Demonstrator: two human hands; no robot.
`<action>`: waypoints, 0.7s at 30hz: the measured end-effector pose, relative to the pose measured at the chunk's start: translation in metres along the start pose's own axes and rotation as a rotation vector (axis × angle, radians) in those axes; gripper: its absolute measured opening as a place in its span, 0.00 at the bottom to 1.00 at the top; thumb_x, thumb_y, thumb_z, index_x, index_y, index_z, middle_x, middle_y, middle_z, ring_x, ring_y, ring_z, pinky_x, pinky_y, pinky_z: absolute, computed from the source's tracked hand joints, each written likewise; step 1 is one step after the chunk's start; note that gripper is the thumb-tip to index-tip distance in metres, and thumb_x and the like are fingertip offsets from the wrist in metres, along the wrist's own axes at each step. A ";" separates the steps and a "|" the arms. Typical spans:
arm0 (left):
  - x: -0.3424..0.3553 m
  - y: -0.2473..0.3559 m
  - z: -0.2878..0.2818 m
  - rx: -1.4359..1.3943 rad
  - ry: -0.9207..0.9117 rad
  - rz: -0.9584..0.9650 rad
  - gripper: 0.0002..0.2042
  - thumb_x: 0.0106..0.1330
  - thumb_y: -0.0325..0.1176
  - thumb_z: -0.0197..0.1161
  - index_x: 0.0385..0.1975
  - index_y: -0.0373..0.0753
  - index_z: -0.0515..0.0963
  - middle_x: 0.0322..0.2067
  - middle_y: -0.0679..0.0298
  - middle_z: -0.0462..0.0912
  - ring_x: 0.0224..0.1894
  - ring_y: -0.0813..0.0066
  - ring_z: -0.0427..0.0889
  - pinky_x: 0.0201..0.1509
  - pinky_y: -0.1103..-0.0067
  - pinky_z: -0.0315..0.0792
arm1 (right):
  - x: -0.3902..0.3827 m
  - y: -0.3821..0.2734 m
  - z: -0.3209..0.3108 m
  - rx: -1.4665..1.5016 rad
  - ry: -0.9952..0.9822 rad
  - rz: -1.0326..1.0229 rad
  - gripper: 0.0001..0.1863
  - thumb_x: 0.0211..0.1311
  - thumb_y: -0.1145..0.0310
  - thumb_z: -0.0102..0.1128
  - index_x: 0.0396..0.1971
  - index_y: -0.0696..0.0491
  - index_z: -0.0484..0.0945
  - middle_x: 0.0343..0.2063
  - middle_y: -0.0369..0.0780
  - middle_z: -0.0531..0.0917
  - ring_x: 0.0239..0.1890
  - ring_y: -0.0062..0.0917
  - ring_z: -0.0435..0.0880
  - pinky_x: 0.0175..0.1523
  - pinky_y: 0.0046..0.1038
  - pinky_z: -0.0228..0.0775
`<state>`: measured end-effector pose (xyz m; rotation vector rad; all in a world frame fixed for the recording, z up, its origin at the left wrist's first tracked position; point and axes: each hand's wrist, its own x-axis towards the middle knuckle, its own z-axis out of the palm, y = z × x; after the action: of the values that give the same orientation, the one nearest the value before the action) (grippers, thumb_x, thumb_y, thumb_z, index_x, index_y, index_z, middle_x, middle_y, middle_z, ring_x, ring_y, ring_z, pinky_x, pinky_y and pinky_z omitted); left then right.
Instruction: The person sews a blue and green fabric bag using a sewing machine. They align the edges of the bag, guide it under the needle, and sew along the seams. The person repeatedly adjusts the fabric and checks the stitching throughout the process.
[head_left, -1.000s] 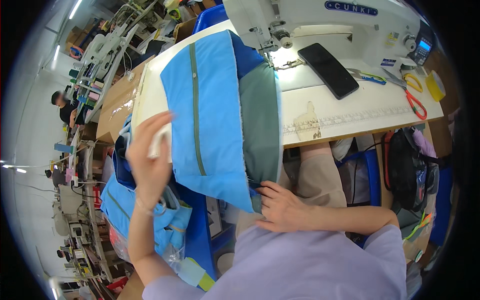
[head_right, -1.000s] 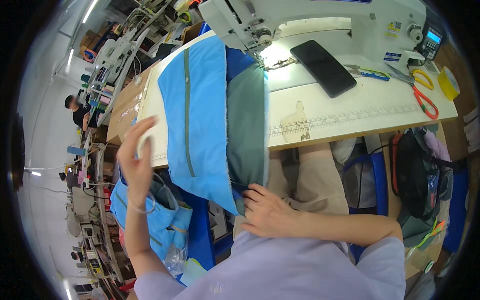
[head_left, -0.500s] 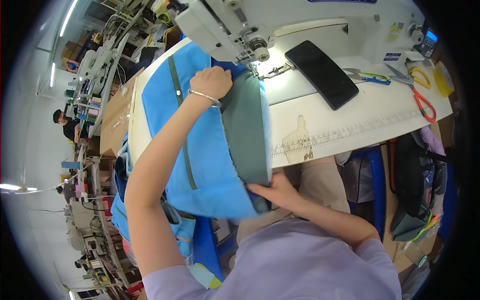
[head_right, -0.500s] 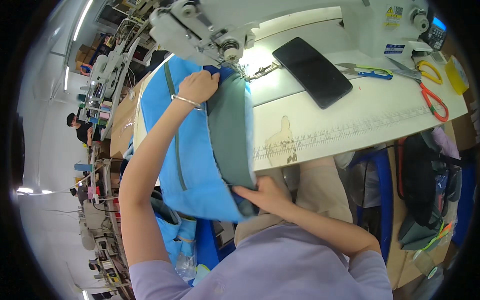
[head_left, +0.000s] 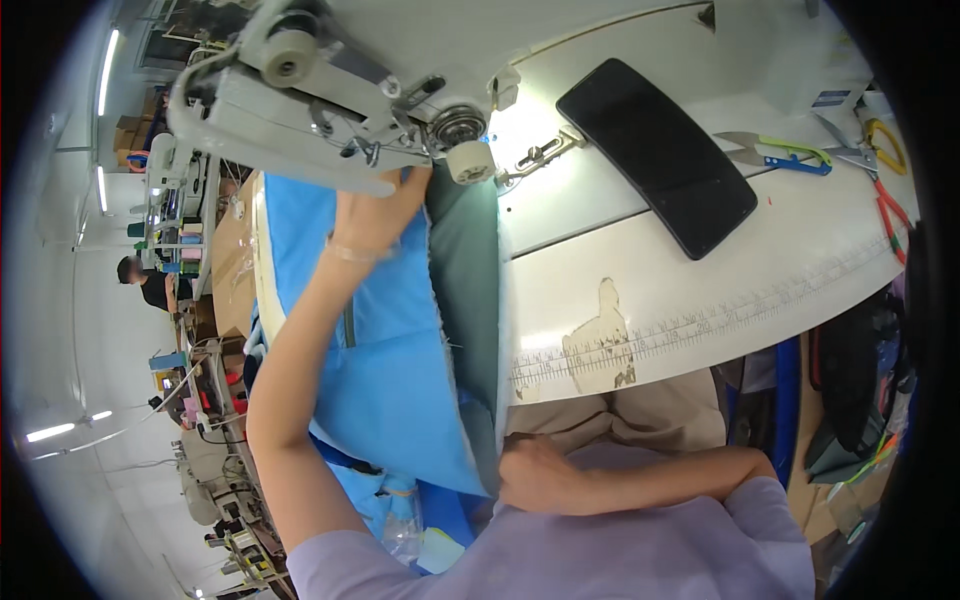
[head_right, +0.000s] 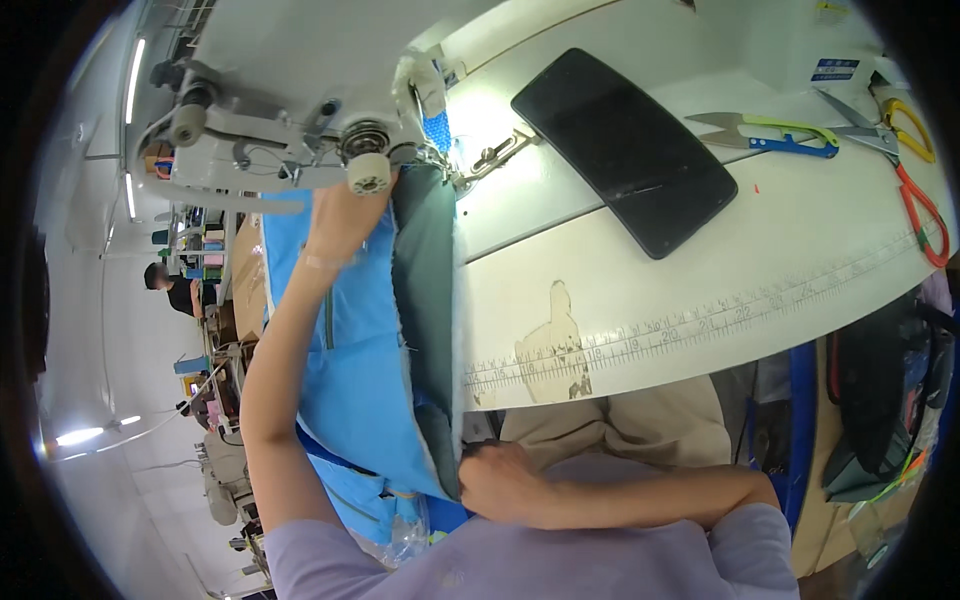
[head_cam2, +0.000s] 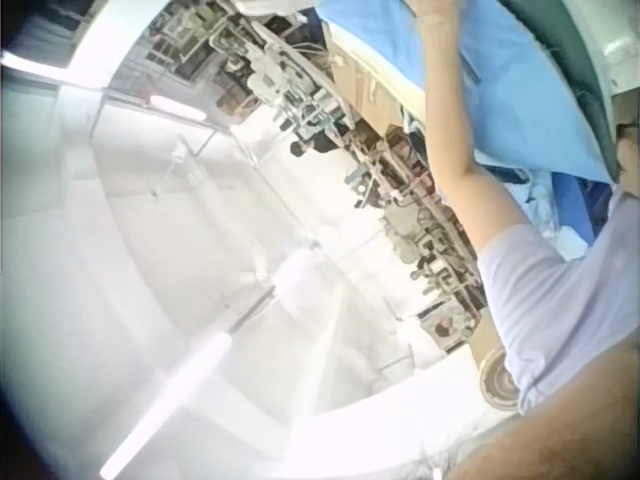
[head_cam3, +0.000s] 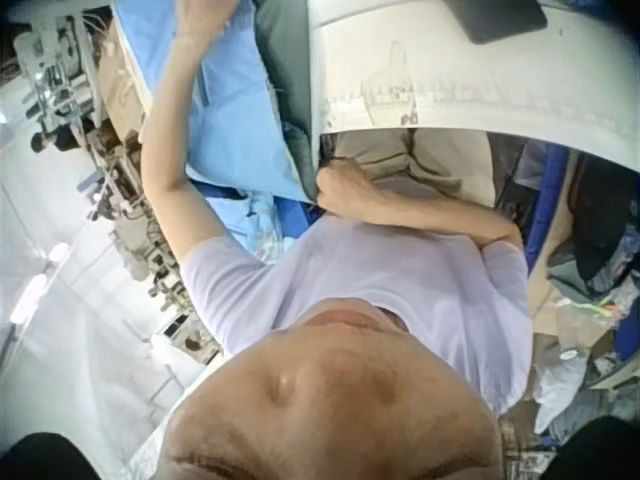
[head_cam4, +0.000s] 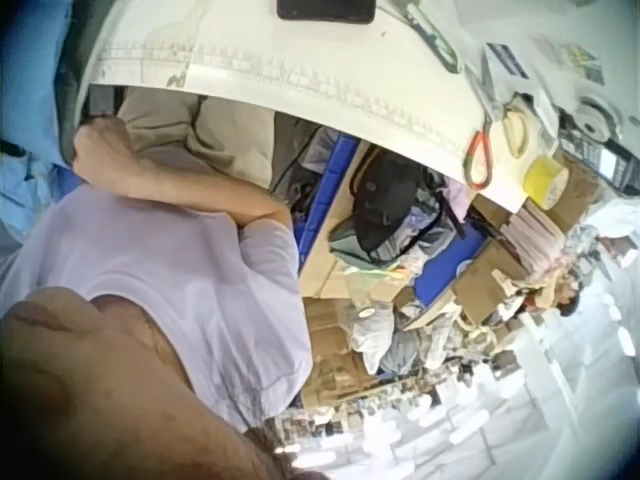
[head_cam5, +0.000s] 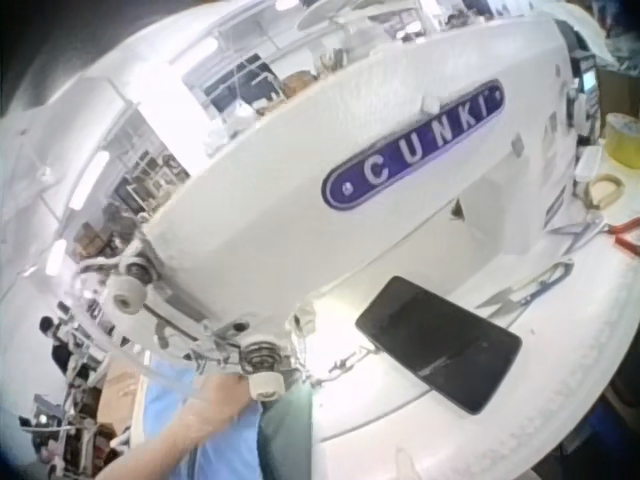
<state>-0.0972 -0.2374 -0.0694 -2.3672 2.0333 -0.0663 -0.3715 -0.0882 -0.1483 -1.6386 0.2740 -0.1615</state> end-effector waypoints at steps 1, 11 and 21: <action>-0.015 0.017 -0.005 -0.046 0.146 0.107 0.12 0.67 0.40 0.65 0.41 0.38 0.82 0.38 0.50 0.86 0.36 0.47 0.85 0.39 0.60 0.78 | 0.000 -0.004 -0.003 -0.011 -0.018 -0.044 0.13 0.52 0.67 0.63 0.19 0.62 0.82 0.21 0.56 0.83 0.29 0.52 0.86 0.38 0.48 0.78; -0.058 0.043 -0.024 -0.654 -0.290 -0.191 0.08 0.71 0.31 0.66 0.42 0.32 0.83 0.28 0.67 0.85 0.31 0.87 0.83 0.31 0.86 0.73 | -0.004 -0.029 -0.013 -0.010 0.219 -0.341 0.08 0.50 0.71 0.65 0.19 0.59 0.78 0.20 0.49 0.82 0.25 0.46 0.84 0.34 0.44 0.79; -0.049 0.051 -0.007 -0.145 0.152 0.393 0.14 0.59 0.18 0.62 0.41 0.45 0.84 0.42 0.67 0.82 0.28 0.70 0.83 0.27 0.76 0.74 | -0.012 -0.024 -0.011 -0.024 0.211 -0.278 0.09 0.53 0.70 0.64 0.21 0.59 0.78 0.21 0.50 0.83 0.25 0.47 0.84 0.33 0.44 0.77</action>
<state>-0.1556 -0.1964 -0.0654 -2.0400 2.6181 -0.0967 -0.3839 -0.0944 -0.1229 -1.6798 0.2077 -0.5459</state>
